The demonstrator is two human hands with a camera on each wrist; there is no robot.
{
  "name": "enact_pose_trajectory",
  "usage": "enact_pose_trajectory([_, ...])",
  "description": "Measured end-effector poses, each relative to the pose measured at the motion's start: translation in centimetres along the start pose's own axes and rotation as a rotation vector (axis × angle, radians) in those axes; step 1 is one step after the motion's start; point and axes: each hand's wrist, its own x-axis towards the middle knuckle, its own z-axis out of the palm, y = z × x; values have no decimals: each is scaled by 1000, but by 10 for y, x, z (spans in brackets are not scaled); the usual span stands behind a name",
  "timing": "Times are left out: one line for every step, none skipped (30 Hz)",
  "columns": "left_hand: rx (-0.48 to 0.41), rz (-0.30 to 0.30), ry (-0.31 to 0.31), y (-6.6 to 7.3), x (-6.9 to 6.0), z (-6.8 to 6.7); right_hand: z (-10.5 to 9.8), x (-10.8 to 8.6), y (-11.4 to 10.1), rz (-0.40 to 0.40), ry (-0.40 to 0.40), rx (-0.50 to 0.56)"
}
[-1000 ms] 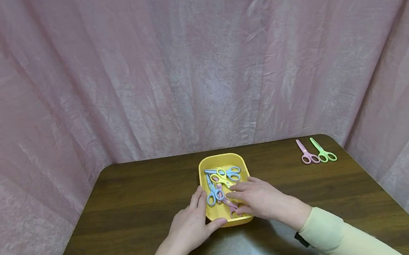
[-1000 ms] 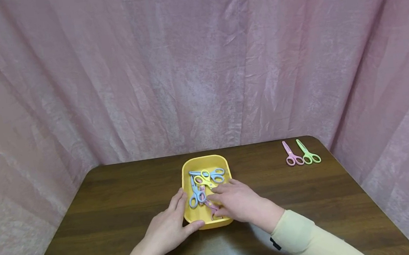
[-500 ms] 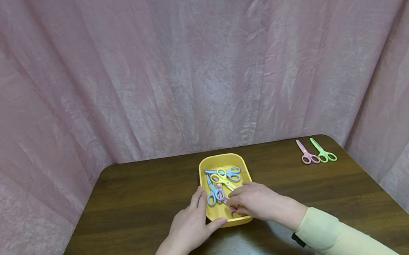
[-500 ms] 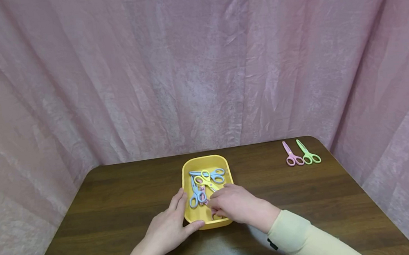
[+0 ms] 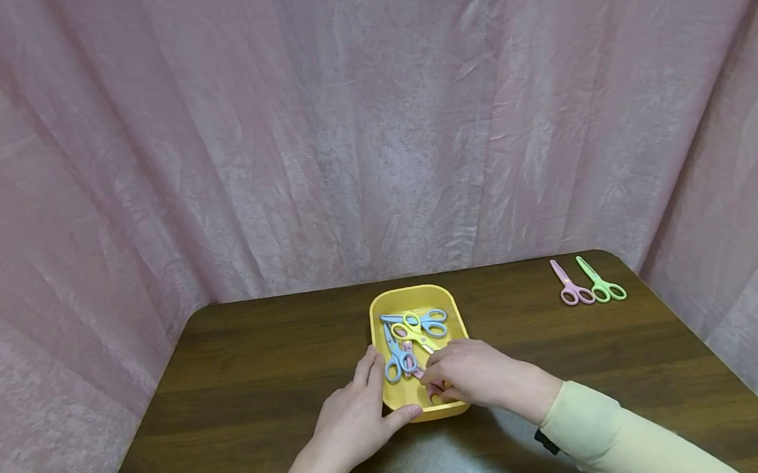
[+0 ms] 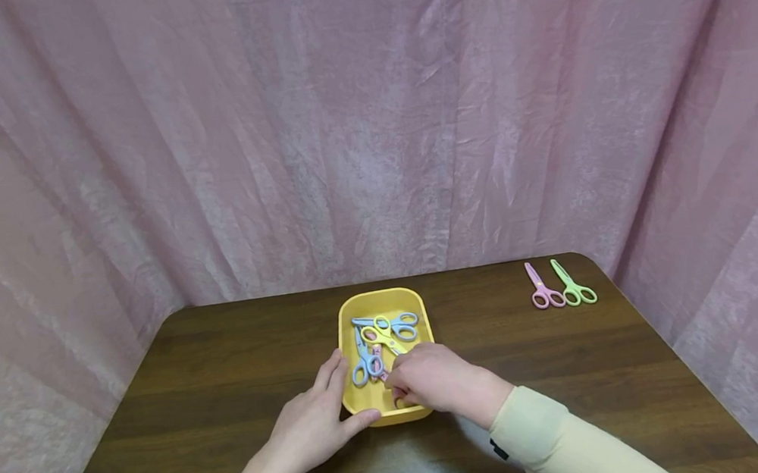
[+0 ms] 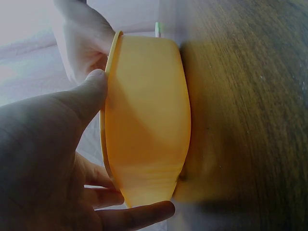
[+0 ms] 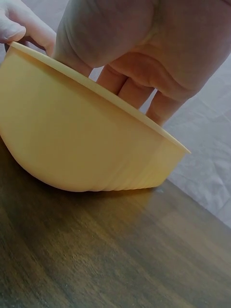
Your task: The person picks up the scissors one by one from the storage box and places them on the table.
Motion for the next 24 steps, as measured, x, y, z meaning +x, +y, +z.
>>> enact_pose_trajectory([0,0,0,0,0,0,-1,1,0,4,-5,-1])
enact_pose_trajectory([1,1,1,0,0,0,0,1,0,4,-7,-2])
enact_pose_trajectory([-1,2,2,0,0,0,0,2,0,3,-7,-3])
enact_pose_trajectory([0,2,3,0,-1,0,0,3,0,1,-5,-3])
enact_pose_trajectory([-2,2,5,0,-1,0,-1,4,-1,-1,-3,-2])
enact_pose_trajectory([-3,-1,3,0,-1,0,-1,4,-1,-3,1,-3])
enact_pose_trajectory([-4,0,4,0,-1,0,-1,5,-1,-6,7,-5])
enact_pose_trajectory([-4,1,5,1,-1,0,-1,5,-1,-7,10,-7])
enact_pose_trajectory([-5,-1,3,0,-1,0,-1,6,0,-7,14,-10])
enact_pose_trajectory([-3,-2,1,1,-1,0,0,6,0,-7,16,-14])
enact_pose_trajectory([-5,-3,-1,0,-1,0,2,7,0,-5,14,-19])
enact_pose_trajectory([-3,-4,-3,0,-1,0,3,7,1,-4,13,-24])
enact_pose_trajectory([-2,-4,-4,0,-1,1,4,7,1,-2,9,-29])
enact_pose_trajectory([-2,-6,-7,0,-1,1,4,8,1,0,4,-32])
enact_pose_trajectory([-2,-7,-6,0,-1,1,5,8,1,2,-2,-34])
enact_pose_trajectory([-3,-6,-6,0,-1,1,4,9,0,5,-7,-37])
enact_pose_trajectory([-2,-7,-6,0,0,1,4,9,0,7,-12,-37])
enact_pose_trajectory([-3,-6,-4,0,-1,1,3,10,-1,11,-18,-37])
enact_pose_trajectory([-3,-5,-4,0,-1,0,2,10,-2,15,-24,-37])
enact_pose_trajectory([-5,-5,-3,0,-1,0,2,11,-2,19,-30,-36])
enact_pose_trajectory([-4,-5,-2,0,-1,0,2,11,-2,23,-35,-33])
enact_pose_trajectory([-7,-3,-1,0,-1,0,2,12,-2,26,-40,-33])
enact_pose_trajectory([-8,-3,0,0,-1,0,2,12,-3,30,-47,-31])
enact_pose_trajectory([-10,-1,1,0,-1,-1,2,12,-2,32,-51,-33])
